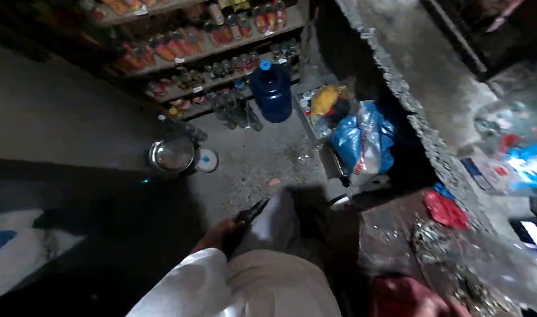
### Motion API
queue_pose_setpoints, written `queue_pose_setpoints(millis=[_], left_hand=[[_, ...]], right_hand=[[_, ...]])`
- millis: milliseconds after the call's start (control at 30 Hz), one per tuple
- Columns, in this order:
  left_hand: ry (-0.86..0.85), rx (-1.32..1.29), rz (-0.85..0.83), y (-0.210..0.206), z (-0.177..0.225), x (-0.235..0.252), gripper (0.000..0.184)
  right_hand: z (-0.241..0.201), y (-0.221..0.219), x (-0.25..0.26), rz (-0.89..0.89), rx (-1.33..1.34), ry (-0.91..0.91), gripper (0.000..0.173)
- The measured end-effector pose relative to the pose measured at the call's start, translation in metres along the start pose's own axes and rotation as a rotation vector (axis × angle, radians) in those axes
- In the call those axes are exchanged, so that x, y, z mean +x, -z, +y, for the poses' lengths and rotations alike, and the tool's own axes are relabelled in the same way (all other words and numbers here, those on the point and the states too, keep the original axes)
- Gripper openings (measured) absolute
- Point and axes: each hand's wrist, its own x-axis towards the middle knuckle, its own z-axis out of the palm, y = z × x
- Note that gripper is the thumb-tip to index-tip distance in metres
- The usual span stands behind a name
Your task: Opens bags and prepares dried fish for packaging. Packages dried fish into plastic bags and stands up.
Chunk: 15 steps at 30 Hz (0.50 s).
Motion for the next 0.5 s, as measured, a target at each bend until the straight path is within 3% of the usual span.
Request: queue_pose_setpoints(millis=[100,200,367,500], left_hand=[[0.052,-0.120,-0.040,-0.014,-0.031,0.016,0.064],[0.114,-0.265,-0.032,-0.016,-0.060,0.041,0.067],[0.229,-0.251,-0.003,-0.002,-0.074,0.034,0.073],[0.360,-0.274,-0.013,-0.022,-0.068,0.005,0.075]], right_hand=[[0.045,-0.084,0.020,-0.459,-0.334,0.173,0.047],[0.057,-0.157,0.031,-0.827,-0.631,0.109,0.054],[0.050,-0.182,0.029,-0.888,-0.953,0.089,0.045],[0.042,-0.183,0.031,-0.901,-0.980,0.128,0.039]])
